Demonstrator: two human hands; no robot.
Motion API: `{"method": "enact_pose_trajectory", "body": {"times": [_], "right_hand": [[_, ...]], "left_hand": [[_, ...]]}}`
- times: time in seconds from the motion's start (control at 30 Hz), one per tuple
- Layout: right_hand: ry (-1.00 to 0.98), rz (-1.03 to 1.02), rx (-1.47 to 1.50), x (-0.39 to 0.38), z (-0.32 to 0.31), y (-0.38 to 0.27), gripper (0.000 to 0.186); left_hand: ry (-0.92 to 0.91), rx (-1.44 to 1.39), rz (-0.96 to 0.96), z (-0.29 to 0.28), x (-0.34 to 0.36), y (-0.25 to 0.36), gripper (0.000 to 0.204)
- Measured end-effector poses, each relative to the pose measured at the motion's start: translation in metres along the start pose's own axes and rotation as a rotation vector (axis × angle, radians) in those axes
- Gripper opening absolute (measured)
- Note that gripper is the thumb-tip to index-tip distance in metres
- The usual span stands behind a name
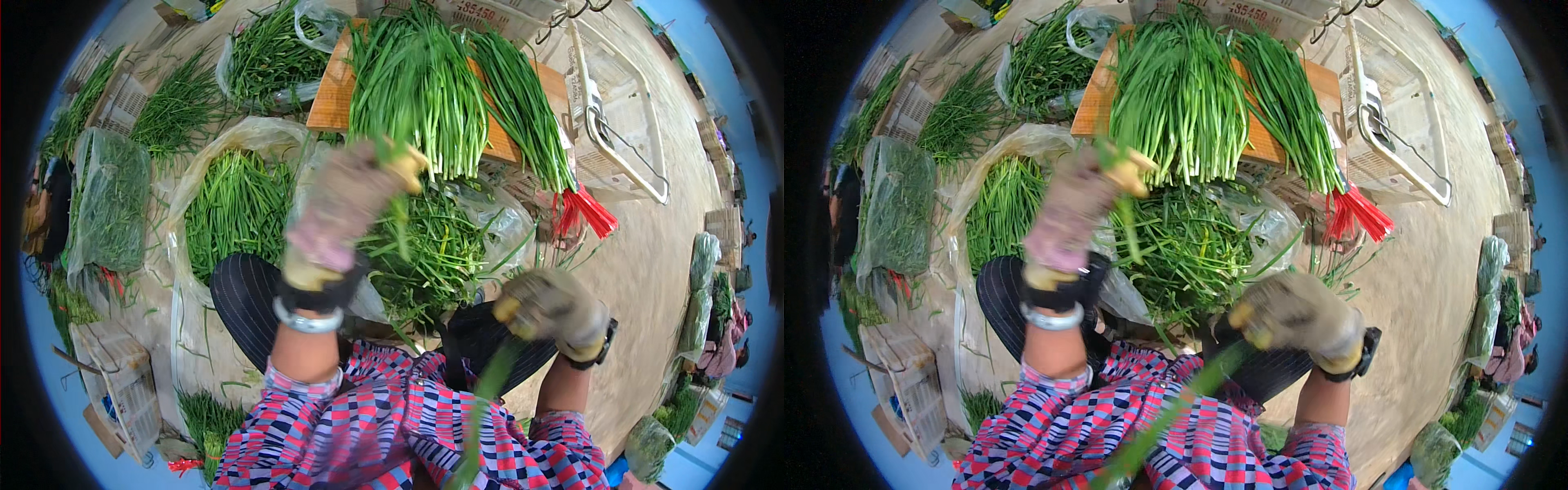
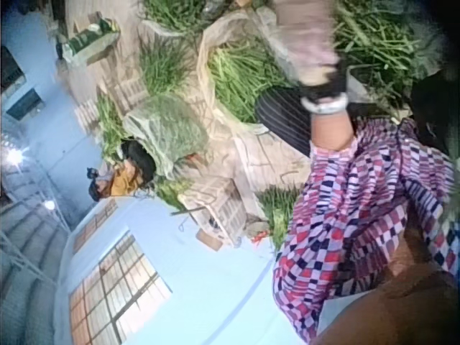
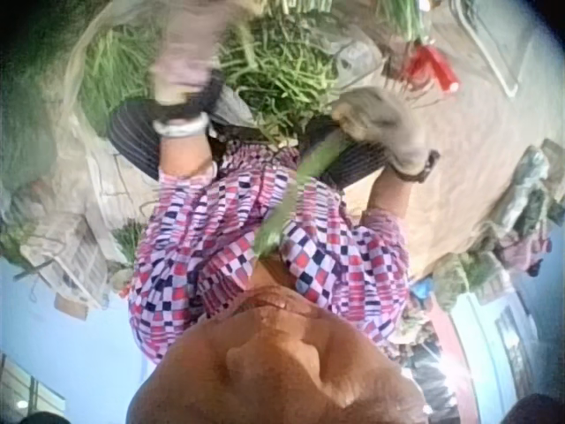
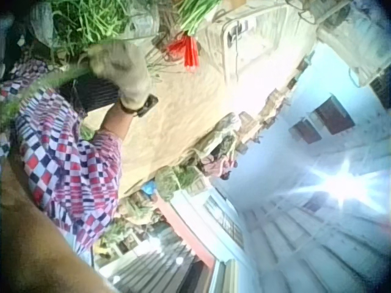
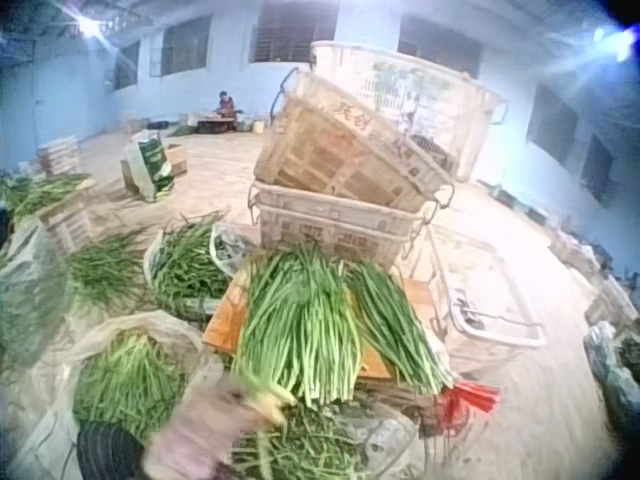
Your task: The person is sorting and bundling green chives on a board and placing them into bundles.
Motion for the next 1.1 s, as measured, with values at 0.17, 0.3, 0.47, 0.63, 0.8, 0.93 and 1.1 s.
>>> {"method": "enact_pose_trajectory", "body": {"times": [0.17,0.3,0.47,0.63,0.8,0.93,1.1], "right_hand": [[0.009,0.610,-1.273,0.081,-0.037,0.089,0.028],[0.583,0.388,-0.696,0.161,-0.069,0.038,0.028],[0.634,0.617,-0.962,0.235,-0.105,0.072,0.018],[0.690,0.428,-0.475,0.191,-0.128,0.077,0.029],[0.324,0.157,0.048,0.124,-0.030,0.066,0.025],[-0.317,0.506,-1.065,0.119,0.043,0.134,0.023],[0.403,0.299,-0.950,0.179,-0.009,0.054,0.026]], "left_hand": [[0.137,0.049,0.074,-0.077,0.052,0.038,0.032],[0.244,0.672,-0.285,-0.103,0.121,-0.053,0.040],[0.146,1.130,-0.426,-0.058,0.149,-0.120,0.105],[0.147,0.957,-0.423,-0.086,0.155,-0.135,0.095],[0.129,0.822,-0.403,-0.108,0.146,-0.132,0.079],[0.081,0.442,-0.261,-0.121,0.158,-0.169,0.082],[0.044,0.611,-0.277,-0.106,0.163,-0.151,0.083]]}}
Point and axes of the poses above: each hand's wrist, its own x-axis towards the middle knuckle, its own z-axis out of the palm, y = z × x, the point moved 10 cm from there along x, towards the middle knuckle, and after that the axes turned 4 degrees about -y, right-handed, at the moved point
